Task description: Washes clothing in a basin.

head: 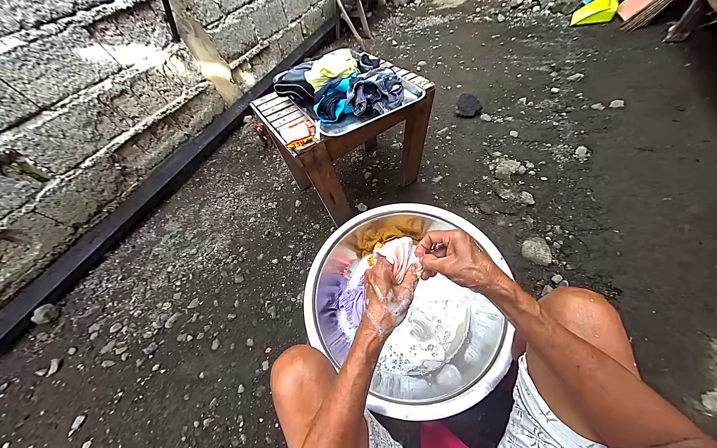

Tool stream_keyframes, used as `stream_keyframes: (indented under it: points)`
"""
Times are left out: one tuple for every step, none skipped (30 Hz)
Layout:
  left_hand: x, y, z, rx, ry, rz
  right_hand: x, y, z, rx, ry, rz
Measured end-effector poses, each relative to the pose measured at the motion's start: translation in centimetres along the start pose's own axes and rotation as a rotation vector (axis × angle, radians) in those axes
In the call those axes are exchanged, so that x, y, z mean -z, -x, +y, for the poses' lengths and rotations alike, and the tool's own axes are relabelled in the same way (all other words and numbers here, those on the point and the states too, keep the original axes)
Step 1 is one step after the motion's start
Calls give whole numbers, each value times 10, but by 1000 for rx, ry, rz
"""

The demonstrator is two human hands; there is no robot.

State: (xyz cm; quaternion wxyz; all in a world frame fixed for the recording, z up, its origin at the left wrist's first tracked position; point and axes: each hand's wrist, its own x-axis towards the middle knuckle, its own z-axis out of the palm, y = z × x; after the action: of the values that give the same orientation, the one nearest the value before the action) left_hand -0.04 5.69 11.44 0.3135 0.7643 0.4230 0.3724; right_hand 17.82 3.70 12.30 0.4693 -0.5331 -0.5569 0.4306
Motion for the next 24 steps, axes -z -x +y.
stream_keyframes:
  points:
    - [1, 0, 0, 6, 44, -12, 2, -2, 2, -45, -120, -5]
    - [1, -1, 0, 25, 104, -34, 5, -3, 4, -71, -220, -28]
    - [1, -3, -1, 44, 160, -46, 9, -3, 6, -82, -296, -60]
    - [1, -4, -2, 58, 203, -55, 12, -3, 6, -87, -342, -94]
    - [2, -5, -3, 69, 228, -63, 15, -3, 5, -89, -364, -118]
    - [2, -5, -3, 77, 238, -71, 16, -2, 3, -86, -369, -129]
    - [3, -5, -3, 82, 237, -80, 15, 0, 1, -85, -358, -139]
    - [3, -5, -3, 83, 224, -89, 13, 1, -1, -86, -336, -143]
    - [3, -4, -3, 78, 200, -94, 10, 2, -4, -91, -298, -139]
    - [2, -4, -3, 71, 165, -97, 7, 3, -6, -101, -255, -123]
    - [2, -2, -2, 62, 130, -99, 5, 3, -7, -118, -227, -101]
    - [2, -1, -2, 57, 108, -103, 3, 2, -8, -138, -216, -77]
    - [1, -1, -3, 50, 97, -105, 3, 1, -8, -158, -220, -62]
    - [1, 0, -3, 47, 93, -110, 4, 0, -7, -178, -237, -61]
    - [1, 0, -3, 49, 96, -119, 6, -1, -6, -190, -261, -70]
    - [1, -1, -3, 55, 104, -125, 9, -3, -5, -197, -283, -93]
    - [1, -1, -4, 60, 124, -133, 12, -3, -4, -205, -294, -115]
    - [1, -2, -4, 66, 149, -136, 14, -4, -5, -217, -291, -119]
    - [1, -2, -4, 72, 173, -137, 16, -4, -7, -228, -273, -105]
    - [2, -2, -4, 81, 188, -137, 17, -3, -8, -234, -250, -84]
    - [2, -3, -4, 86, 209, -135, 19, -3, -9, -231, -233, -70]
    - [2, -3, -5, 89, 234, -136, 20, -2, -9, -219, -217, -72]
    - [2, -3, -5, 92, 253, -137, 21, -1, -7, -197, -196, -87]
    - [1, -3, -6, 95, 261, -132, 21, 0, -4, -161, -171, -110]
